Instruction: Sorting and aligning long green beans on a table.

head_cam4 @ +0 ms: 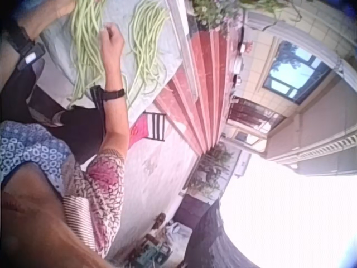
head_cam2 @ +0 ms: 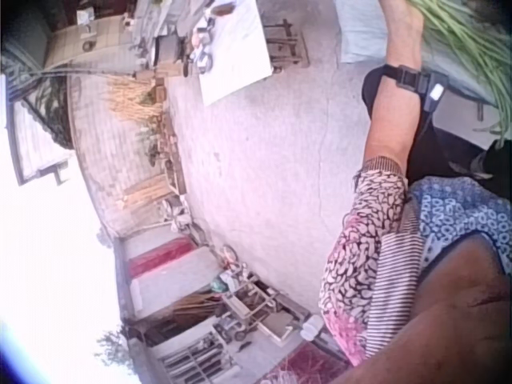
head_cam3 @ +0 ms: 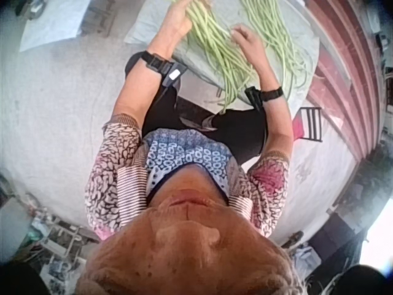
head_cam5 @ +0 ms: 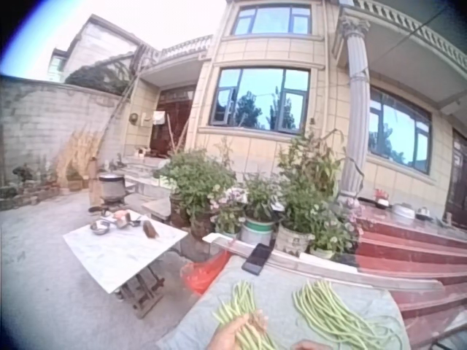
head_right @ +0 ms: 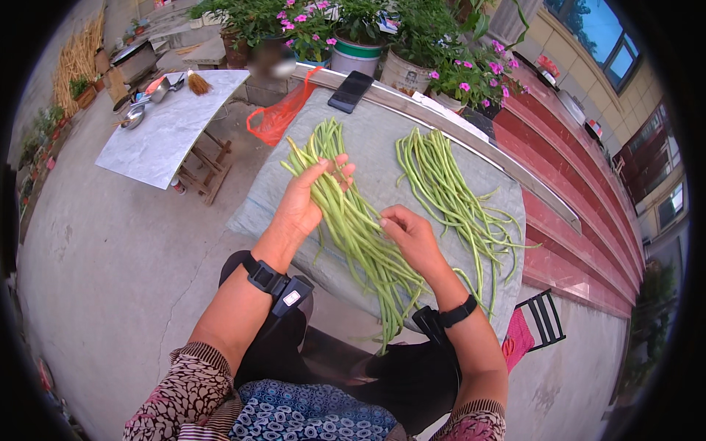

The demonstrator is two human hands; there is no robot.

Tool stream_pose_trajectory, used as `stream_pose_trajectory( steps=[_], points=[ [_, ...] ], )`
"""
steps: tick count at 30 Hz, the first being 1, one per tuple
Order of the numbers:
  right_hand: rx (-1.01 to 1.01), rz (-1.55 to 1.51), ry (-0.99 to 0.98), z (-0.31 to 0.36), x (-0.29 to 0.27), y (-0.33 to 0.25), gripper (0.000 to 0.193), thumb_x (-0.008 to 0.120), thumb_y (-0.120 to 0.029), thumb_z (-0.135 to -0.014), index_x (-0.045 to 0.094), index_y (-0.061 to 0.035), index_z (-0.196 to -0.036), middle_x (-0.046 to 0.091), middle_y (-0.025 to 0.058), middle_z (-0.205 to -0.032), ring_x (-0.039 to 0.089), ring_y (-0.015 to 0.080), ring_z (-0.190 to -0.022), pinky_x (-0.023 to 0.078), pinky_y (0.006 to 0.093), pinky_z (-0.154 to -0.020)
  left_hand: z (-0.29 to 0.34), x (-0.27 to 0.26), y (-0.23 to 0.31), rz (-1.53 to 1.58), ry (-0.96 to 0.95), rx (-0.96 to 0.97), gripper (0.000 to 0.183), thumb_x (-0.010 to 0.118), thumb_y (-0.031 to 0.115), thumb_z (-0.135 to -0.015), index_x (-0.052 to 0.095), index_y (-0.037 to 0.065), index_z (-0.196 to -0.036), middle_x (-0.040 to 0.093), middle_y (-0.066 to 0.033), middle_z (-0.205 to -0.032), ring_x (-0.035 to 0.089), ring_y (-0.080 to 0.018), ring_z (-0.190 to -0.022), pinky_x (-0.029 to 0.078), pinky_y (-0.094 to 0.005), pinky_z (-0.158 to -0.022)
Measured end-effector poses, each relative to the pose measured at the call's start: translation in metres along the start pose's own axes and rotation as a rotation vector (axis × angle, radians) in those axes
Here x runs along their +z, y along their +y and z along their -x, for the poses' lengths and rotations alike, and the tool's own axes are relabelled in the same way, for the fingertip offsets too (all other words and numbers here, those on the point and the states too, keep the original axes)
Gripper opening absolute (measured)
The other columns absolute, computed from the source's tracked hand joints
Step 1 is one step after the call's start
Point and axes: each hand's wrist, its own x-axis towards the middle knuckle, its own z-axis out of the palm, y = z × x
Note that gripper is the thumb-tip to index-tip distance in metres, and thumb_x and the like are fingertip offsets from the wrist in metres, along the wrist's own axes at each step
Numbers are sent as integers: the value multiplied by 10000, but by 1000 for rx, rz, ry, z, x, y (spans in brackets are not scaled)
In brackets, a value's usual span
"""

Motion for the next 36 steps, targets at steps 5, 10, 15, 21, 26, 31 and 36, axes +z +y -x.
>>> stream_pose_trajectory(
  steps=[5, 10, 15, 21, 26, 31, 36],
  points=[
    [35, -26, -60, -6, 12, -5, 171, 552, -154, -890, 593, -4, -963, 608, 13, -812, 528, 70, -739, 434, 238, -677, -3, -7, -1, -2, 135, 11, 98, 586, 118, -857, 537, 42, -892, 580, -67, -849, 584, -203, -798, 507, -372, -790],
    [38, 170, 12, -37, 8, 31, 233, 563, -226, -872, 606, -11, -950, 623, 60, -811, 558, 115, -749, 454, 280, -702, -6, -25, 3, -93, 349, -48, 91, 598, 112, -841, 535, 51, -815, 526, -34, -697, 532, -177, -626, 506, -367, -669],
    [14, 307, 164, -72, 9, 63, 298, 618, -270, -796, 617, -20, -958, 650, 101, -849, 606, 200, -794, 466, 318, -726, -5, -27, 8, -86, 445, -106, 106, 588, 119, -838, 529, 59, -775, 529, -35, -681, 532, -179, -609, 496, -360, -631],
    [266, 395, 133, -101, 28, 50, 308, 613, -309, -772, 625, -48, -936, 655, 113, -913, 618, 245, -866, 466, 351, -751, -6, -32, 6, -81, 438, -124, 91, 586, 120, -836, 537, 53, -797, 549, -48, -715, 545, -184, -629, 497, -356, -636],
    [4, 707, 211, -113, 44, 31, 220, 615, -283, -752, 633, -107, -883, 607, 106, -884, 588, 276, -859, 457, 396, -708, -6, -36, 6, -69, 466, -117, 82, 580, 115, -838, 538, 52, -804, 559, -52, -743, 554, -186, -653, 497, -350, -643],
    [12, 690, 222, -116, 51, 40, 144, 613, -219, -742, 624, -100, -822, 591, 104, -858, 579, 287, -834, 454, 402, -688, -11, -36, 0, -43, 470, -125, 86, 572, 112, -843, 531, 38, -854, 560, -61, -774, 559, -196, -671, 505, -360, -664],
    [15, 479, 220, -99, 48, 33, 116, 611, -186, -752, 612, -85, -811, 606, 85, -786, 581, 226, -707, 453, 347, -643, -13, -42, -3, -58, 518, -102, 188, 558, 107, -851, 486, 5, -992, 540, -123, -936, 565, -252, -834, 515, -423, -759]
  ],
)
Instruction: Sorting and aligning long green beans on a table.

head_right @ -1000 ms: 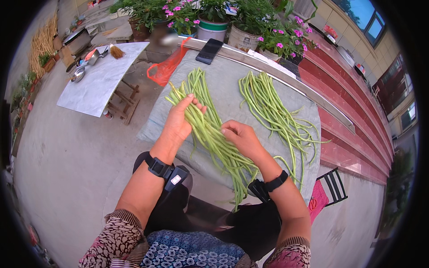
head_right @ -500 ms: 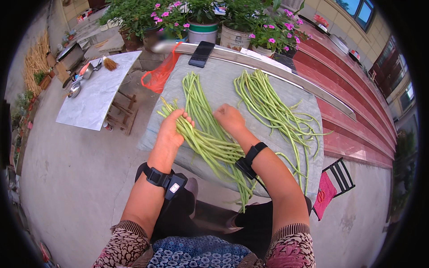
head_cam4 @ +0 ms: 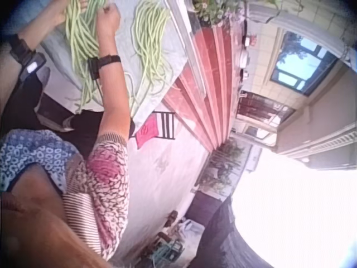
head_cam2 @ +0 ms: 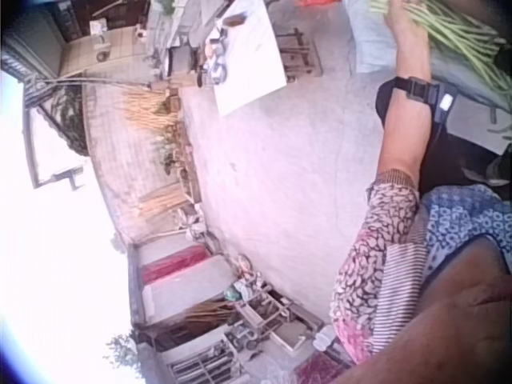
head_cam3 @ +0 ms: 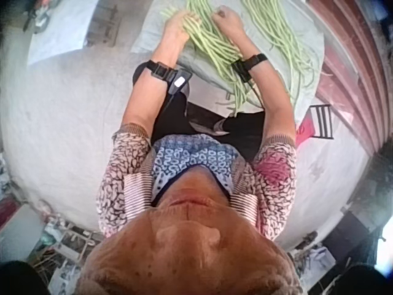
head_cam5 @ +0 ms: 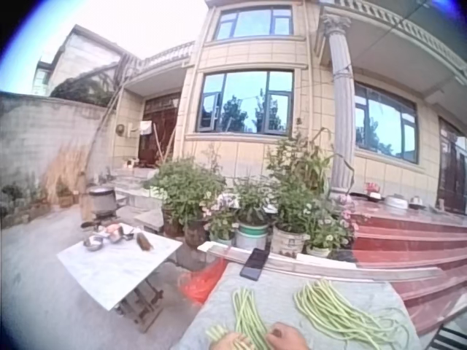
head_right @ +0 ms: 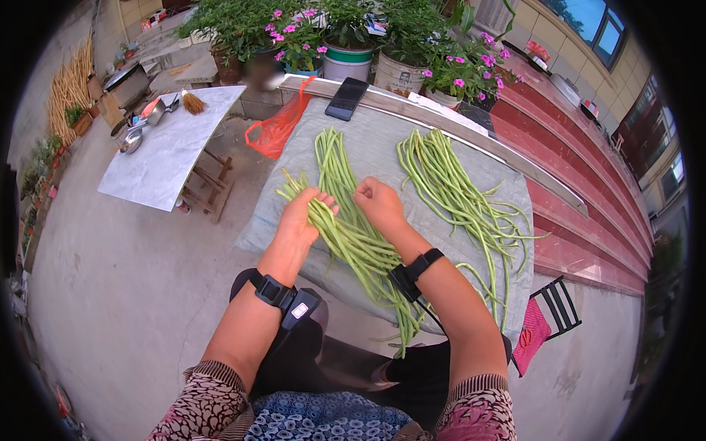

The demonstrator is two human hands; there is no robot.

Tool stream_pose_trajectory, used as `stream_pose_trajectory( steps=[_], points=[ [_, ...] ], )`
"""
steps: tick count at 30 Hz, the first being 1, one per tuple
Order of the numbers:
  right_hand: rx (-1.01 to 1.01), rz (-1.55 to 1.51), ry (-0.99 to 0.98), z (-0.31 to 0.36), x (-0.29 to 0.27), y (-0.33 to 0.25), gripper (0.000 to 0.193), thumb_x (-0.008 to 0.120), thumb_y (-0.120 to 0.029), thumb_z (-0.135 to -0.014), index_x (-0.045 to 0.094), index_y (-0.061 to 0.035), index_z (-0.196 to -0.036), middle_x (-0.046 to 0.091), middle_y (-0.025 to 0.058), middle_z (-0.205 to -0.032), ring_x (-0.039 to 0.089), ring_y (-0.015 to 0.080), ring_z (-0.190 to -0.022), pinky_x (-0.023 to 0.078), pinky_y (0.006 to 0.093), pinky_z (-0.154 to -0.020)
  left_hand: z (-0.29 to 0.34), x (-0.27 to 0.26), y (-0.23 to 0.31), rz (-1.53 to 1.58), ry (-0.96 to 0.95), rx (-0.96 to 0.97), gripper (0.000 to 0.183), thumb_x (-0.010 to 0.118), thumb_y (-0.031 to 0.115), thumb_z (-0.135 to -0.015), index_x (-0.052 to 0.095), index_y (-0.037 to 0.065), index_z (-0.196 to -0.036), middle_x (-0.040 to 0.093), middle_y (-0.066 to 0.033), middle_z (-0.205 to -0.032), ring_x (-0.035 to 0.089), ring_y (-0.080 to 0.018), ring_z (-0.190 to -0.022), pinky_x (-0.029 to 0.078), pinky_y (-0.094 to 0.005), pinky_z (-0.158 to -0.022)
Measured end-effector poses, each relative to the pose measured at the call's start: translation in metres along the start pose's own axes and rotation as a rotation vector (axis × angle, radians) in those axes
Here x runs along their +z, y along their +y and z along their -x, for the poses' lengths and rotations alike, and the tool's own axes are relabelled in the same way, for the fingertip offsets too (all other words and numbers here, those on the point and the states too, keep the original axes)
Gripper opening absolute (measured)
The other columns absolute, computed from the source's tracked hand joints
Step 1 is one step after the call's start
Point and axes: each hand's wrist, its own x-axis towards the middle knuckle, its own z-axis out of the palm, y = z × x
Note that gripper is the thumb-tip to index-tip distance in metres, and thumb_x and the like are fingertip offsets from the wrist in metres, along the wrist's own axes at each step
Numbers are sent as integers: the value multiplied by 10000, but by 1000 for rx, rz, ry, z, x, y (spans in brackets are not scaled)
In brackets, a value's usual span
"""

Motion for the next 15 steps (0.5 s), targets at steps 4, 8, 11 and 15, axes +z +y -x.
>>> stream_pose_trajectory(
  steps=[4, 8, 11, 15],
  points=[
    [24, -370, -101, 24, -17, -6, 94, 621, -137, -785, 594, -54, -821, 582, 5, -723, 517, 85, -638, 420, 240, -596, -10, -5, -1, -4, 14, -47, 209, 527, 114, -867, 472, -15, -1021, 527, -136, -972, 558, -274, -898, 505, -446, -787],
    [-11, -493, -235, 58, -39, -26, 74, 620, -95, -810, 585, -37, -842, 567, -33, -729, 493, 37, -652, 408, 202, -586, -10, -2, -1, 43, -63, -29, 255, 458, 131, -899, 462, -49, -1079, 533, -148, -1047, 560, -282, -964, 490, -429, -818],
    [-48, -461, -266, 72, -46, -20, 81, 620, -100, -819, 585, -32, -843, 572, -26, -730, 498, 39, -644, 419, 204, -590, -2, 2, -1, 74, -109, -7, 265, 460, 111, -892, 462, -60, -1095, 537, -148, -1081, 564, -285, -998, 487, -405, -806],
    [-22, -401, -274, 81, -52, -14, 79, 617, -98, -822, 588, -29, -849, 570, -27, -721, 502, 39, -644, 428, 205, -599, 7, 9, -1, 75, -198, 61, 293, 455, 121, -898, 460, -57, -1130, 556, -136, -1104, 564, -258, -1000, 488, -389, -820]
  ],
)
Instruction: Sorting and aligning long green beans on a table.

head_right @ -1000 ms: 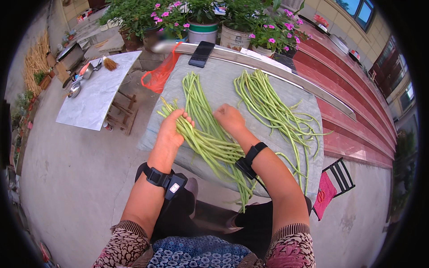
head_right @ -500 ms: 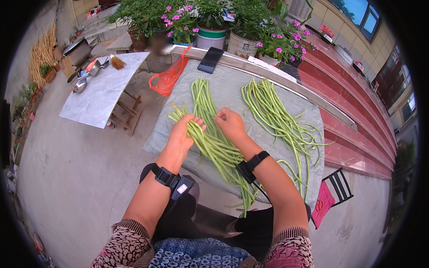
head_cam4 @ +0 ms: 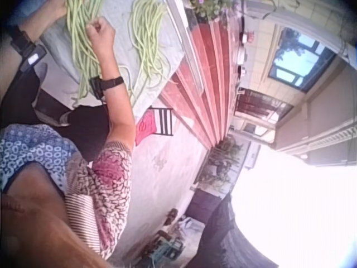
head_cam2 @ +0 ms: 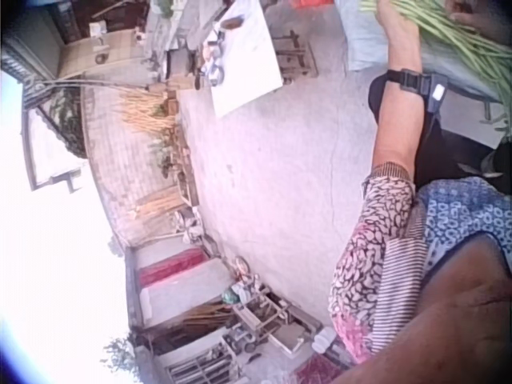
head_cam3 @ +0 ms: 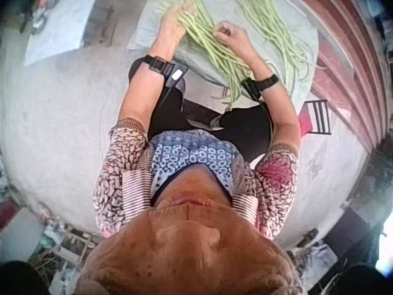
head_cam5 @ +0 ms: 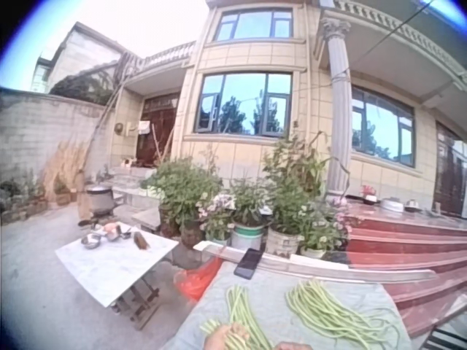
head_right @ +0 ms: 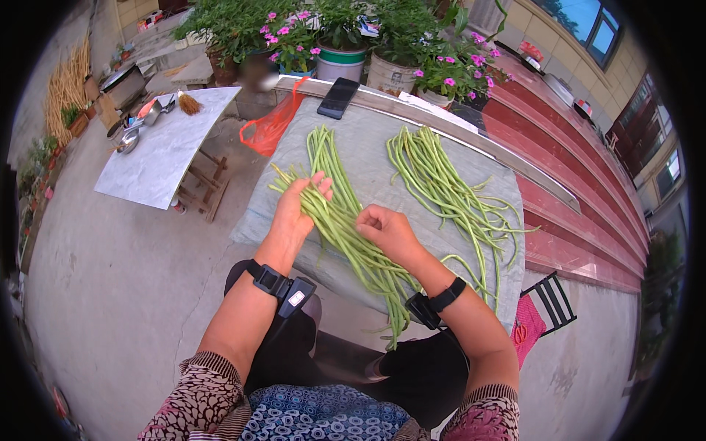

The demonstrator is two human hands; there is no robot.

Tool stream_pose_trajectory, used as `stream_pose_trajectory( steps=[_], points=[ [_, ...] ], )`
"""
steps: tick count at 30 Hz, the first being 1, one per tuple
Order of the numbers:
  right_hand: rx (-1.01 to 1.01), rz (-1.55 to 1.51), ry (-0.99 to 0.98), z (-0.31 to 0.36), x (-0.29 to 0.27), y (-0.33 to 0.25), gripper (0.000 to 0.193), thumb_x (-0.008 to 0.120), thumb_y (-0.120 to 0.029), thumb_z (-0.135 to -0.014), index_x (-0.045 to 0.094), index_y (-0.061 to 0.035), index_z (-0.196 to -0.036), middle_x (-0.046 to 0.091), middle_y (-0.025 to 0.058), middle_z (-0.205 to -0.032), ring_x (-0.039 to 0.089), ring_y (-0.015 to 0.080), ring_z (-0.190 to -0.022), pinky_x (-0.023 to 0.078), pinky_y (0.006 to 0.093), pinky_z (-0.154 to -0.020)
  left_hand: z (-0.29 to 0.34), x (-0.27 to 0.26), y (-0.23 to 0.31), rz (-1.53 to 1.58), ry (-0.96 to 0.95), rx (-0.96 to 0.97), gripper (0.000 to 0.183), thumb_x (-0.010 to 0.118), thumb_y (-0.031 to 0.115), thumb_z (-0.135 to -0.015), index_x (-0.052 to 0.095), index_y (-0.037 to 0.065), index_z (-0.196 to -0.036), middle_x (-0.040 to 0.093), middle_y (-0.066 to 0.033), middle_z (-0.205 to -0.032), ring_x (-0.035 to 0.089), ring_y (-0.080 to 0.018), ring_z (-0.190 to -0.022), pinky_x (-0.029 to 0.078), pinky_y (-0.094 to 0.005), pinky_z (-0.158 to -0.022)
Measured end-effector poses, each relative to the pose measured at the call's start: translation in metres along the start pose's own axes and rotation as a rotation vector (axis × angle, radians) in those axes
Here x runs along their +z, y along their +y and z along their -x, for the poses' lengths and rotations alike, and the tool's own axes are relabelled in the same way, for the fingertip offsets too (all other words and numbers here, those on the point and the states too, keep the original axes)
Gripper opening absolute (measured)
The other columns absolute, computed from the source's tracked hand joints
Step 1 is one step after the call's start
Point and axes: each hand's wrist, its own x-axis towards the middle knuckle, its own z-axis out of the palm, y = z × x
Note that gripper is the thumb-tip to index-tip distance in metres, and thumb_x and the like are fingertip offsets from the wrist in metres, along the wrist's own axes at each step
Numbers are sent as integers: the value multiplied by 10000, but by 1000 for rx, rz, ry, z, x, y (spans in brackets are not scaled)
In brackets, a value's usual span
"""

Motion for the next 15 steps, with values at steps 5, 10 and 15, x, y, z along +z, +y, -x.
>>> stream_pose_trajectory(
  steps=[5, 10, 15],
  points=[
    [13, -29, 45, 3, 0, 4, 83, 622, -103, -821, 595, -33, -856, 567, -24, -705, 503, 41, -638, 428, 203, -595, 8, 9, 2, -22, -107, -11, 275, 507, 118, -879, 487, -39, -1104, 571, -118, -1073, 581, -236, -934, 499, -373, -799],
    [20, 4, 12, -1, -6, 7, 121, 609, -145, -837, 595, -25, -852, 568, -21, -703, 506, 49, -640, 433, 217, -601, 5, 2, 0, -2, -29, -1, 148, 563, 121, -865, 535, 22, -972, 590, -67, -879, 581, -193, -800, 507, -364, -753],
    [100, -18, 81, -30, -12, 22, 179, 592, -191, -840, 604, -16, -873, 604, 12, -734, 543, 88, -668, 451, 250, -637, 1, -5, 3, -35, 127, -3, 98, 576, 132, -864, 542, 49, -903, 565, -42, -781, 561, -174, -712, 496, -352, -683]
  ],
)
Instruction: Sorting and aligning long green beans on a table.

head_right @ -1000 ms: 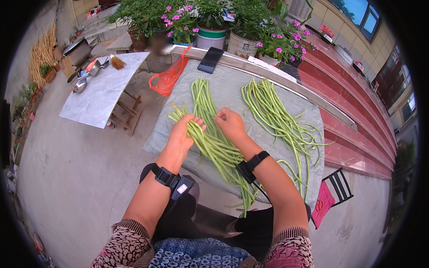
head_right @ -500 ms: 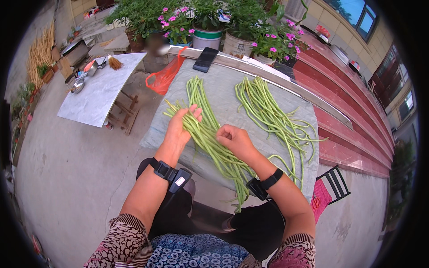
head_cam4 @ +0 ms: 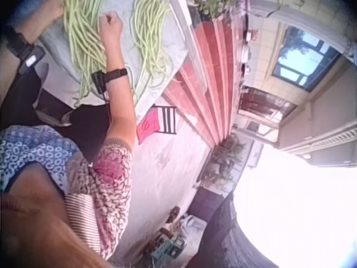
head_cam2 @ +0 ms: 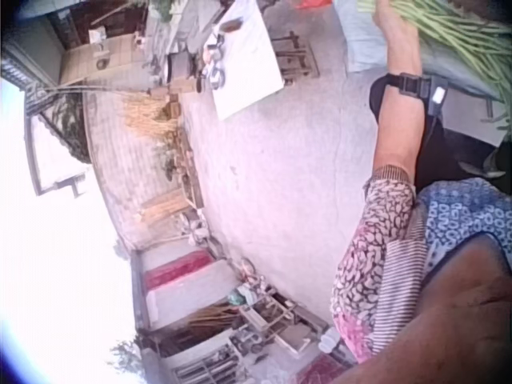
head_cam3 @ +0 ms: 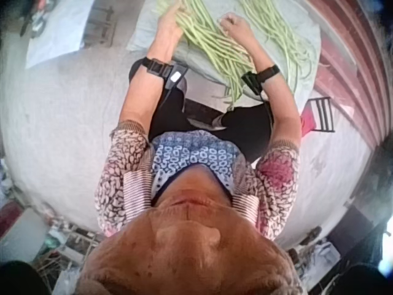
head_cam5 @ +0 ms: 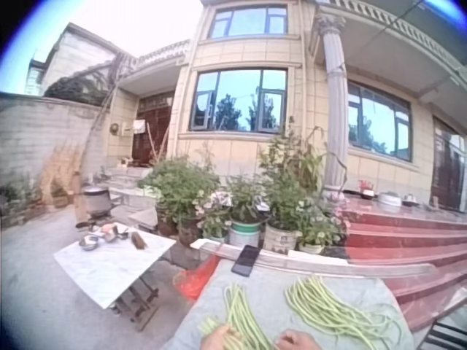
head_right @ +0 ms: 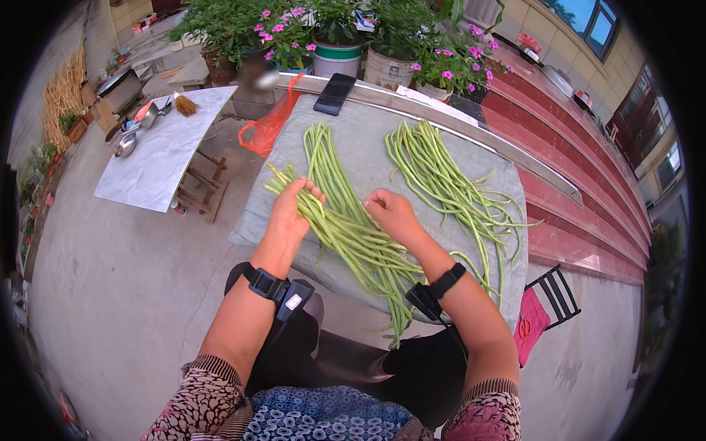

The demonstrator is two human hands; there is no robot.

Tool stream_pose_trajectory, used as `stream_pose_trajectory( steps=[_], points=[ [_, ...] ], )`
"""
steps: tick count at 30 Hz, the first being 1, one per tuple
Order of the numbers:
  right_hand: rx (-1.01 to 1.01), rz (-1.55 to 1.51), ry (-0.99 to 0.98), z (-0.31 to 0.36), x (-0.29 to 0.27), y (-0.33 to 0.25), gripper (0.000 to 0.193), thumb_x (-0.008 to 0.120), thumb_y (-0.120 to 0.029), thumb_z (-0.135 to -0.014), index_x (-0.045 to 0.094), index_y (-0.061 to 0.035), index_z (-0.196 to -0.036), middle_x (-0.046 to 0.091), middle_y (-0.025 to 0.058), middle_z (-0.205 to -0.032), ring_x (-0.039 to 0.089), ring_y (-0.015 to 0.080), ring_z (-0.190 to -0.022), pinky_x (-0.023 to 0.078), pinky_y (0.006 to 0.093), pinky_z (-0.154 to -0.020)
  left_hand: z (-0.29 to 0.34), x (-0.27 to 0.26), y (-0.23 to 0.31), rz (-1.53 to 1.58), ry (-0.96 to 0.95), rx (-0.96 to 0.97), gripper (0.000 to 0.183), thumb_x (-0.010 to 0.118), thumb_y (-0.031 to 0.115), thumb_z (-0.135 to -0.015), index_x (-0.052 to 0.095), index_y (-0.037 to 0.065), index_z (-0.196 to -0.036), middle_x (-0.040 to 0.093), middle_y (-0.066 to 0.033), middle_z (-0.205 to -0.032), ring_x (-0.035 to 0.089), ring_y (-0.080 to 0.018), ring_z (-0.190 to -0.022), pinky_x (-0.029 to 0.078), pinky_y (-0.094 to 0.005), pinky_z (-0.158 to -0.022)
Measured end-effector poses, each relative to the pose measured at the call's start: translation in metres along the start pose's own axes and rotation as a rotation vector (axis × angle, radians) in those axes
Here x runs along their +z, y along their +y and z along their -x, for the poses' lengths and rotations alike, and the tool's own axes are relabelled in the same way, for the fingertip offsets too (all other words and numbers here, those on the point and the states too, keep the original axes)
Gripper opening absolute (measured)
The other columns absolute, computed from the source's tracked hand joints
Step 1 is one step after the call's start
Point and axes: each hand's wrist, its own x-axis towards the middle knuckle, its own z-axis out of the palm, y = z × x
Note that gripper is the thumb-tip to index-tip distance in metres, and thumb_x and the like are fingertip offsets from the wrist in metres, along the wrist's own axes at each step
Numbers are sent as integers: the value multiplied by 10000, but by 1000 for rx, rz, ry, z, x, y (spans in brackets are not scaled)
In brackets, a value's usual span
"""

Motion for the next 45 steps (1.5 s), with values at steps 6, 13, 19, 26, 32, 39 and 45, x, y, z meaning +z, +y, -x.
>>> stream_pose_trajectory(
  steps=[6, 13, 19, 26, 32, 39, 45],
  points=[
    [-19, 429, 92, -45, -3, 40, 308, 609, -332, -773, 636, -45, -881, 655, 112, -828, 622, 244, -787, 475, 343, -718, 1, 5, 0, -45, 45, -40, 91, 561, 119, -865, 539, 48, -917, 579, -54, -816, 569, -185, -720, 498, -355, -679],
    [134, 531, 27, -68, 16, 31, 280, 600, -341, -714, 648, -96, -839, 661, 94, -862, 621, 262, -816, 468, 369, -717, 6, 9, 2, -25, 56, -15, 117, 548, 88, -858, 539, 5, -939, 593, -89, -836, 582, -200, -698, 491, -343, -622],
    [207, 538, 131, -65, 17, 26, 270, 593, -302, -703, 619, -79, -853, 649, 104, -826, 617, 254, -786, 464, 372, -696, 6, 8, 3, -23, 42, -23, 116, 547, 81, -858, 545, 2, -942, 599, -93, -849, 582, -196, -697, 492, -342, -624],
    [248, -354, 119, -32, 15, -1, 211, 539, -196, -824, 541, -68, -991, 527, 4, -696, 508, 123, -637, 447, 268, -568, -2, 0, 1, -5, 0, -40, 194, 539, 102, -867, 493, -2, -1023, 595, -114, -930, 598, -250, -851, 509, -390, -729],
    [84, -403, 65, 0, 9, -21, 199, 531, -220, -891, 539, -68, -1019, 508, -23, -703, 475, 62, -619, 406, 222, -553, -6, 1, -3, 16, -13, -66, 284, 523, 100, -872, 422, -35, -1101, 536, -169, -1054, 573, -313, -943, 509, -437, -783],
    [-86, -210, -165, 44, 0, -32, 187, 582, -134, -855, 569, -32, -1011, 488, -68, -688, 430, 26, -622, 355, 186, -572, -5, 4, -5, 28, -40, -116, 330, 522, 100, -871, 401, -69, -1128, 504, -199, -1089, 562, -346, -963, 502, -460, -815],
    [-123, -64, -228, 67, -12, -43, 188, 613, -146, -826, 603, -41, -981, 496, -71, -692, 443, 21, -662, 377, 197, -628, -11, -2, -5, 97, -111, -198, 342, 514, 108, -873, 426, -89, -1139, 557, -196, -1047, 583, -314, -955, 507, -420, -809]
  ],
)
